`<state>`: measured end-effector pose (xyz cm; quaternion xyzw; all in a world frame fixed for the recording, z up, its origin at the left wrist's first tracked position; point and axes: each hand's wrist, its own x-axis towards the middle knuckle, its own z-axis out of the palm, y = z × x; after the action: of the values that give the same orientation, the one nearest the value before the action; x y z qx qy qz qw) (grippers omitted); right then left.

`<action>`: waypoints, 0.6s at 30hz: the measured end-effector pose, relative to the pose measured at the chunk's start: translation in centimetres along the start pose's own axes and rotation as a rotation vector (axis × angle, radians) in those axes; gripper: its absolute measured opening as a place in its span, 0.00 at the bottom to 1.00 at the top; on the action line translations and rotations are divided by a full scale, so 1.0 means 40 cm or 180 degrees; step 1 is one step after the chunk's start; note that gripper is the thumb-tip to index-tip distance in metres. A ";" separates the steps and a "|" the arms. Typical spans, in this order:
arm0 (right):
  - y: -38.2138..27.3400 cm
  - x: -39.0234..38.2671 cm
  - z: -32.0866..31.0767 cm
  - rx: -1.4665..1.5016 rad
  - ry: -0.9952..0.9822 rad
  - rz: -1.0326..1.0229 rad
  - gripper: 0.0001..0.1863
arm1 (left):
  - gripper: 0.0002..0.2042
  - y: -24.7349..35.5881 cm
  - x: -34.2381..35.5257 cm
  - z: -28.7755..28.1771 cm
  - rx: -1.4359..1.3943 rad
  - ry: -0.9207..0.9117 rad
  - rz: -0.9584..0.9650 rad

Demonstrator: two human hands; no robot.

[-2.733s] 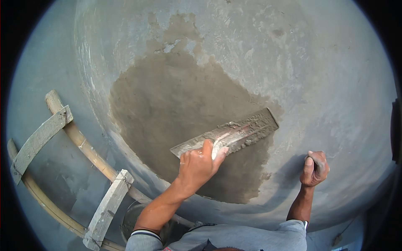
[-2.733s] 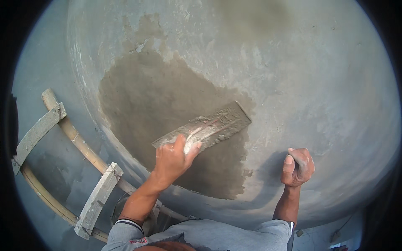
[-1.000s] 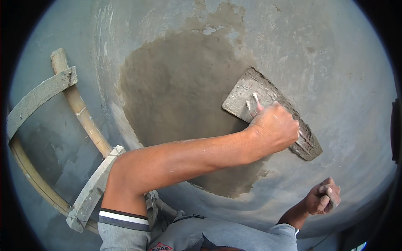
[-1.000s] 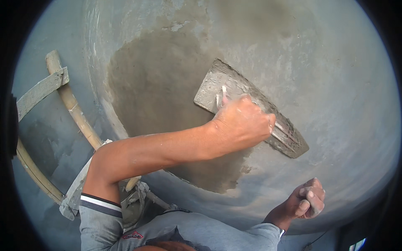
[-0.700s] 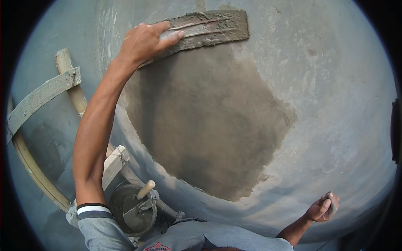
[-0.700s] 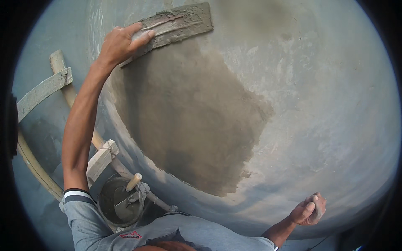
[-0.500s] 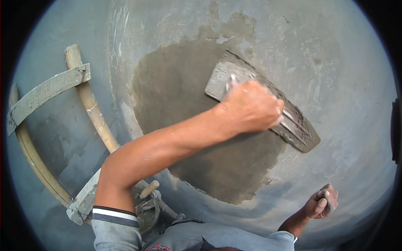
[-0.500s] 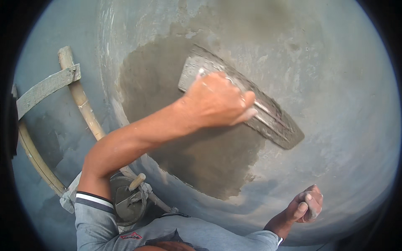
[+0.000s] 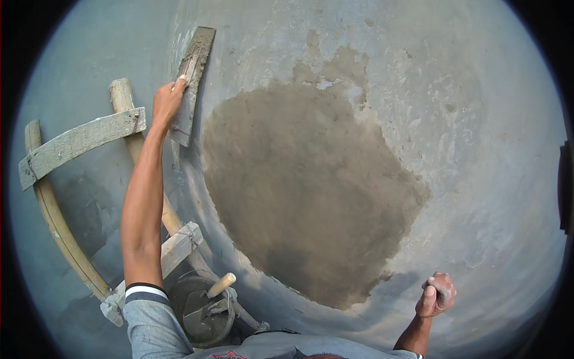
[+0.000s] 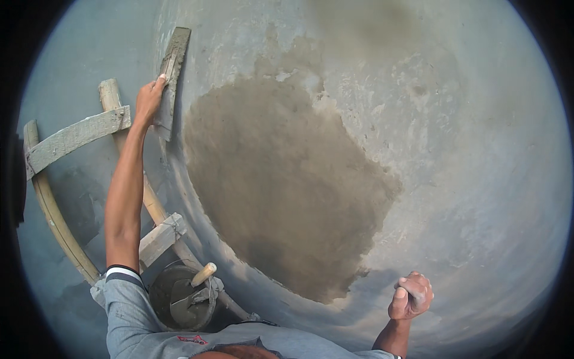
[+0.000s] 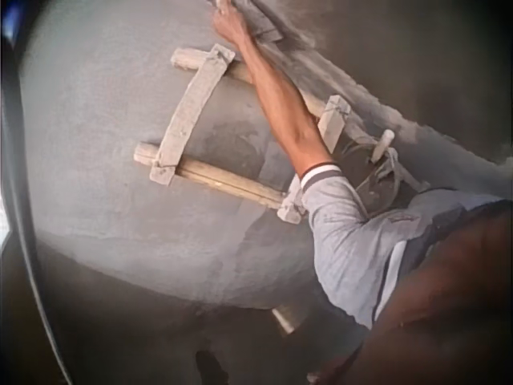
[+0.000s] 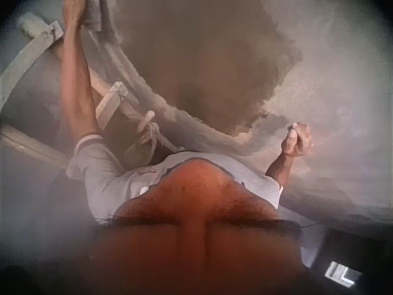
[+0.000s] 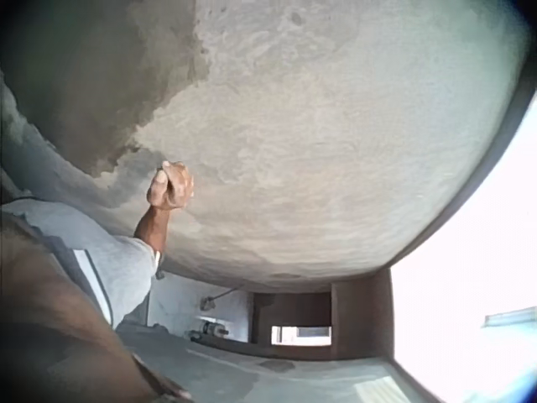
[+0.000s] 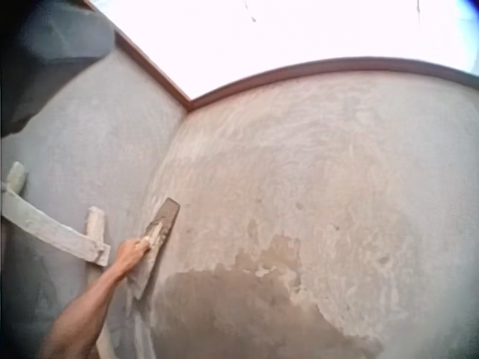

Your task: The person smooths plaster onto a curved wall using a trowel, then scoops more mortar from a bucket.

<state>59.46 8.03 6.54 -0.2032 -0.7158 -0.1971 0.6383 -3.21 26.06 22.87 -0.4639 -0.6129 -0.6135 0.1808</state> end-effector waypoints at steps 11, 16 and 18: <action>-0.121 -0.124 0.403 0.2444 -0.1885 0.0912 0.06 | 0.14 0.206 -0.598 -0.129 -0.4113 -0.0253 -0.1396; -0.252 -0.092 0.534 0.3633 -0.2037 0.0236 0.21 | 0.10 0.233 -0.868 -0.136 -0.3983 0.0211 -0.1935; -0.293 -0.096 0.569 0.3681 -0.2265 0.0039 0.25 | 0.10 0.221 -0.946 -0.156 -0.4029 0.0195 -0.2409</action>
<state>34.52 10.35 0.04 0.1143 -0.8714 0.3000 0.3709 20.71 5.58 -0.75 -0.2189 -0.2545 -0.8829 -0.3284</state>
